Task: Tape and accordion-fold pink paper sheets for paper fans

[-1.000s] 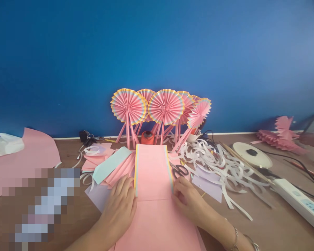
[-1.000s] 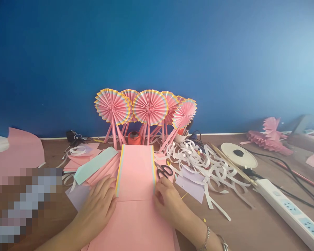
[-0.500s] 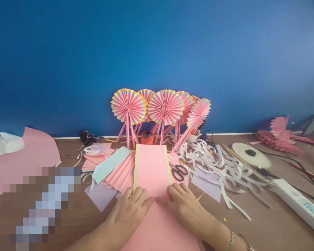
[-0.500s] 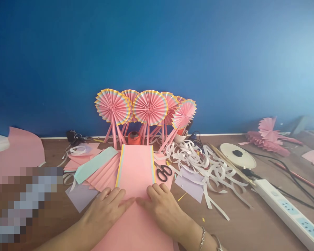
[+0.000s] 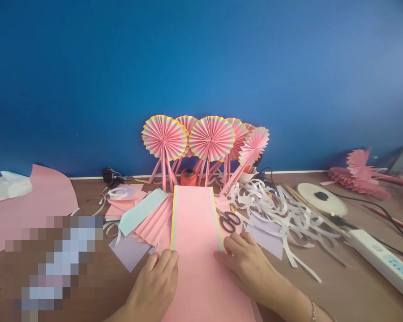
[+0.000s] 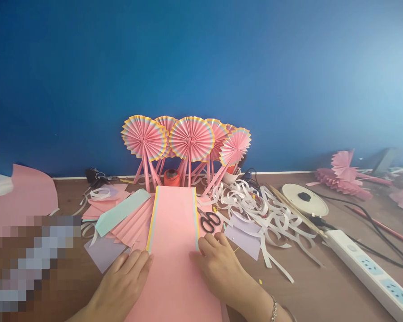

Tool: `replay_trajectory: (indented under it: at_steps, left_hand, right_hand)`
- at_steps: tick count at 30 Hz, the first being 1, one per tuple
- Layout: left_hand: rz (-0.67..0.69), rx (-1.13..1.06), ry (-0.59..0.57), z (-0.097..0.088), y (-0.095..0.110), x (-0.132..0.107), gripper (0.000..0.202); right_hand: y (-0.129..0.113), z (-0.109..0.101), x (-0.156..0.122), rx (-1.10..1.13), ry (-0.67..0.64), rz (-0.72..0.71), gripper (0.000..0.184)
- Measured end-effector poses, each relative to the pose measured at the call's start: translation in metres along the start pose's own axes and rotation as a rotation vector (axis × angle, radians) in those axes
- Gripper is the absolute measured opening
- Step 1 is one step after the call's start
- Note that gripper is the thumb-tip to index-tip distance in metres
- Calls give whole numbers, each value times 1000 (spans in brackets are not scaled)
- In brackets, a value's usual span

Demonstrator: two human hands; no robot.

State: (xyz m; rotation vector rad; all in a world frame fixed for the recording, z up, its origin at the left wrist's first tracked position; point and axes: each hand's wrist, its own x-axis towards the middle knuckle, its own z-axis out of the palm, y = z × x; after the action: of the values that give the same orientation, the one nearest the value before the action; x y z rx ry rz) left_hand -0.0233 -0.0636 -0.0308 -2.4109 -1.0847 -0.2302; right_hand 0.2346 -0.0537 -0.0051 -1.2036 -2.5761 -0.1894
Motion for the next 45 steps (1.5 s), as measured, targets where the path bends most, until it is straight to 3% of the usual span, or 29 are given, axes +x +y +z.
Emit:
replay_trajectory:
  at_steps: [5, 13, 20, 24, 28, 32, 34, 37, 41, 43, 45]
  left_hand:
    - [-42, -7, 52, 1, 3, -3, 28]
    - [4, -44, 94, 11, 3, -10, 37]
    - [-64, -61, 18, 12, 1, -12, 37]
    - [-144, -153, -5, 3, -15, -8, 33]
    - [-333, -564, -55, -17, -31, 3, 27]
    - [-586, -1224, -389, -32, -24, 16, 36]
    - [-708, -1493, -450, -33, -15, 23, 48]
    - [-889, -1576, -389, -28, -5, 30, 60]
    - [-1009, -1458, -277, -21, -7, 27, 51]
    - [-980, -1333, -124, -22, -17, 22, 44]
    - [-906, -1074, 136, -27, -33, 18, 32]
  right_hand:
    - [-1, 1, 1, -12, 34, -21, 17]
    - [4, 7, -4, -48, 49, 14, 25]
    - [-1, 10, 0, -162, -9, -30, 23]
    - [-2, 13, 4, -132, 64, -83, 25]
    - [-3, 11, 9, -31, 209, 15, 19]
    - [-16, 4, 11, 84, 370, 115, 16]
    - [-26, 2, 11, 109, 409, 67, 15]
    - [-38, 1, 9, 112, 402, -50, 16]
    - [-38, -2, 9, 131, 365, -85, 12]
    - [-33, -6, 11, 138, 355, -54, 14]
    - [-27, -9, 14, 141, 380, -1, 20]
